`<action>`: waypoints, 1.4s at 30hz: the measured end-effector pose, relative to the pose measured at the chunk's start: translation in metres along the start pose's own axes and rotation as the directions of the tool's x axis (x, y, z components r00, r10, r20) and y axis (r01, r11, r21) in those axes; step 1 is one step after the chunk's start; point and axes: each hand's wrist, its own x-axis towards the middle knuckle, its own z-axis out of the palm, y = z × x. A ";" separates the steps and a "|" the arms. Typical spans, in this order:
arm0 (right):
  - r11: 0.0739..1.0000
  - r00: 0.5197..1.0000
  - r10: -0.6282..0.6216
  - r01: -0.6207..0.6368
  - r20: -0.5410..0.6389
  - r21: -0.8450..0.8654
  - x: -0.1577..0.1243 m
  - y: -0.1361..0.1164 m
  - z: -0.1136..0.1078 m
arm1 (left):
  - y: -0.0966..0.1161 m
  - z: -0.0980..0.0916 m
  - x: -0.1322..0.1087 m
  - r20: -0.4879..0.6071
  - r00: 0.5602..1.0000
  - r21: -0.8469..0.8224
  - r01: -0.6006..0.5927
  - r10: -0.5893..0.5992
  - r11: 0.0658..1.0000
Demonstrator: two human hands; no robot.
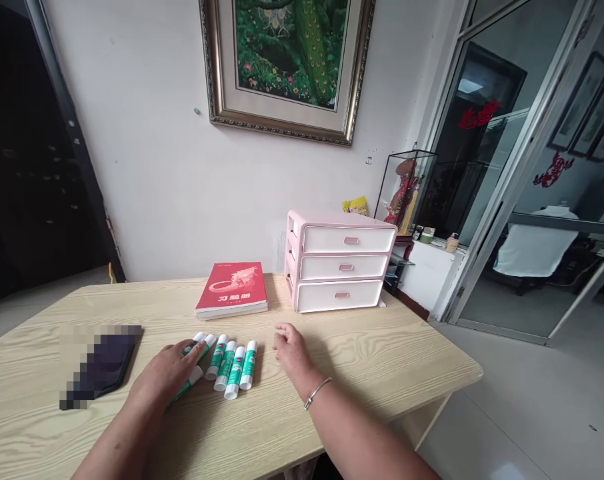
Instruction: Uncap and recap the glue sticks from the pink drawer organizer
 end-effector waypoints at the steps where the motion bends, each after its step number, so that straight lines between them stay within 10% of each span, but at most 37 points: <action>1: 1.000 0.999 -0.001 0.001 -0.035 -0.003 0.002 0.000 -0.010 | 0.000 0.000 0.001 0.026 0.999 -0.020 0.031 -0.030 0.999; 7: 0.999 0.997 0.018 -0.020 -0.074 -0.032 -0.003 -0.010 -0.039 | 0.000 0.003 0.001 0.043 0.996 -0.035 0.082 -0.081 0.996; 24: 0.665 0.895 -0.306 0.445 0.324 -0.600 -0.061 -0.056 0.003 | 0.038 0.003 -0.028 -0.001 0.995 -0.036 0.101 -0.101 0.994; 31: 0.995 0.996 -0.065 0.060 -0.060 -0.079 -0.016 -0.017 -0.018 | 0.034 -0.003 -0.025 0.022 0.996 -0.065 0.086 -0.085 0.994; 36: 0.953 0.914 0.224 -0.133 -0.338 0.272 0.032 -0.011 -0.083 | 0.026 0.006 -0.014 0.076 0.995 -0.080 0.064 -0.058 0.995; 42: 0.861 0.812 0.422 -0.221 -0.402 0.458 0.071 -0.030 -0.135 | 0.018 0.014 -0.008 0.077 0.996 -0.092 0.044 -0.037 0.995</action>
